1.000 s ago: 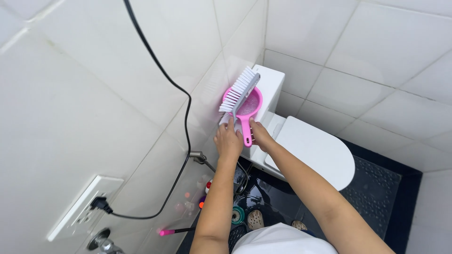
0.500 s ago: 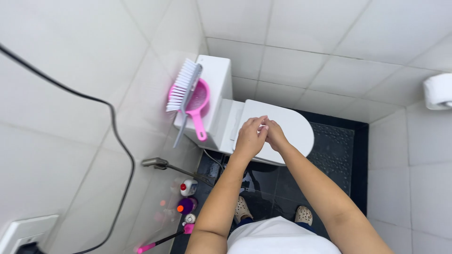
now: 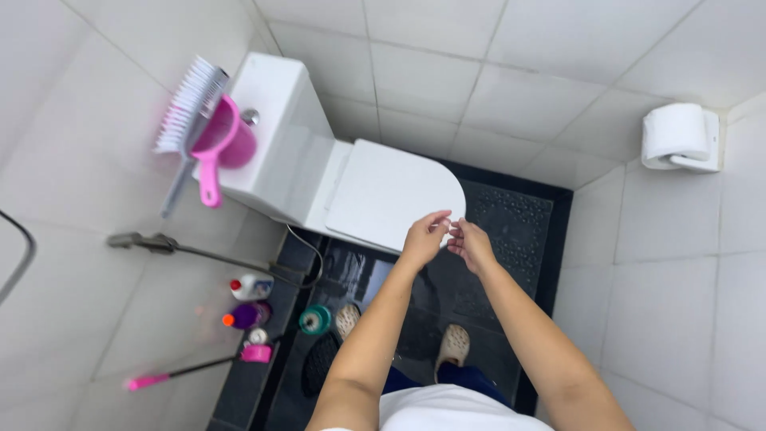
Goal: The person fills a pink plastic scoop with water from a sink and carries it to a toilet. They open the toilet seat and use a long-handled brush to scrub the inside of the bowl, repeatedly dipping the brush into the scoop to apply water. The person then returns to the sink to rinse the brush and scoop.
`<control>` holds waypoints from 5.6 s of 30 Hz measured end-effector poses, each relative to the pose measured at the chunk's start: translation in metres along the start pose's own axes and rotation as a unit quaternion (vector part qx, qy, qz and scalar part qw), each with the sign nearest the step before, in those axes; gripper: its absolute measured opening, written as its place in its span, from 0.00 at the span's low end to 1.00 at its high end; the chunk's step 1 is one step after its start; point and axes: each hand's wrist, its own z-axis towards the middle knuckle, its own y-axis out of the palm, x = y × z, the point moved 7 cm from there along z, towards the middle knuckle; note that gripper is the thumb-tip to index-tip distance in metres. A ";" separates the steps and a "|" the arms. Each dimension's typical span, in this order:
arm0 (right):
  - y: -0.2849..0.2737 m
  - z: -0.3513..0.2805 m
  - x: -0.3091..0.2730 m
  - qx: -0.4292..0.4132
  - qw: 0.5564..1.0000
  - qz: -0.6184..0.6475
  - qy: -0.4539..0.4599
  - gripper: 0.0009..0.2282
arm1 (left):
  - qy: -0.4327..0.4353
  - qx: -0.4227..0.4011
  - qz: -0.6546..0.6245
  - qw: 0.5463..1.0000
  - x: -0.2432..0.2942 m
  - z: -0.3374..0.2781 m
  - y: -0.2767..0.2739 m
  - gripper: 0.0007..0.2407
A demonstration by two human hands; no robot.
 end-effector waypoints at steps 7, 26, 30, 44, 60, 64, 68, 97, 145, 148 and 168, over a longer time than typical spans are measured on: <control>-0.097 0.053 0.029 0.013 0.998 0.032 0.043 0.18 | -0.181 0.025 -0.308 0.934 -0.103 0.032 0.086 0.14; -0.128 0.275 0.193 0.054 0.975 0.190 0.100 0.22 | -0.251 0.089 -0.356 0.896 -0.323 0.117 0.149 0.14; -0.132 0.301 0.225 0.062 0.975 0.193 0.092 0.22 | -0.262 0.099 -0.363 0.889 -0.350 0.119 0.154 0.17; -0.107 0.312 0.222 0.080 0.976 0.195 0.052 0.16 | -0.229 0.109 -0.316 0.914 -0.385 0.107 0.137 0.18; -0.047 0.169 0.087 0.090 0.982 0.157 -0.047 0.20 | -0.079 0.221 -0.226 0.945 -0.242 0.045 0.084 0.09; 0.014 0.123 0.026 0.048 0.983 0.162 -0.078 0.19 | -0.072 0.259 -0.208 0.940 -0.193 0.034 0.040 0.09; 0.090 0.080 -0.026 -0.018 0.990 0.116 -0.080 0.20 | -0.019 0.277 -0.148 0.949 -0.142 0.027 -0.016 0.10; 0.394 0.104 -0.105 -0.320 0.945 0.067 0.025 0.24 | 0.016 0.491 -0.078 0.868 -0.072 0.078 -0.275 0.12; 0.563 -0.001 -0.007 -0.295 0.945 0.030 0.139 0.17 | -0.148 0.329 0.310 0.880 -0.015 -0.023 -0.509 0.15; 0.548 -0.004 -0.014 -0.249 0.962 -0.083 0.082 0.16 | -0.128 0.304 0.313 0.891 -0.017 -0.031 -0.491 0.11; 0.294 -0.150 -0.130 -0.177 0.972 -0.130 -0.086 0.04 | 0.084 0.260 0.187 0.944 0.127 -0.093 -0.362 0.17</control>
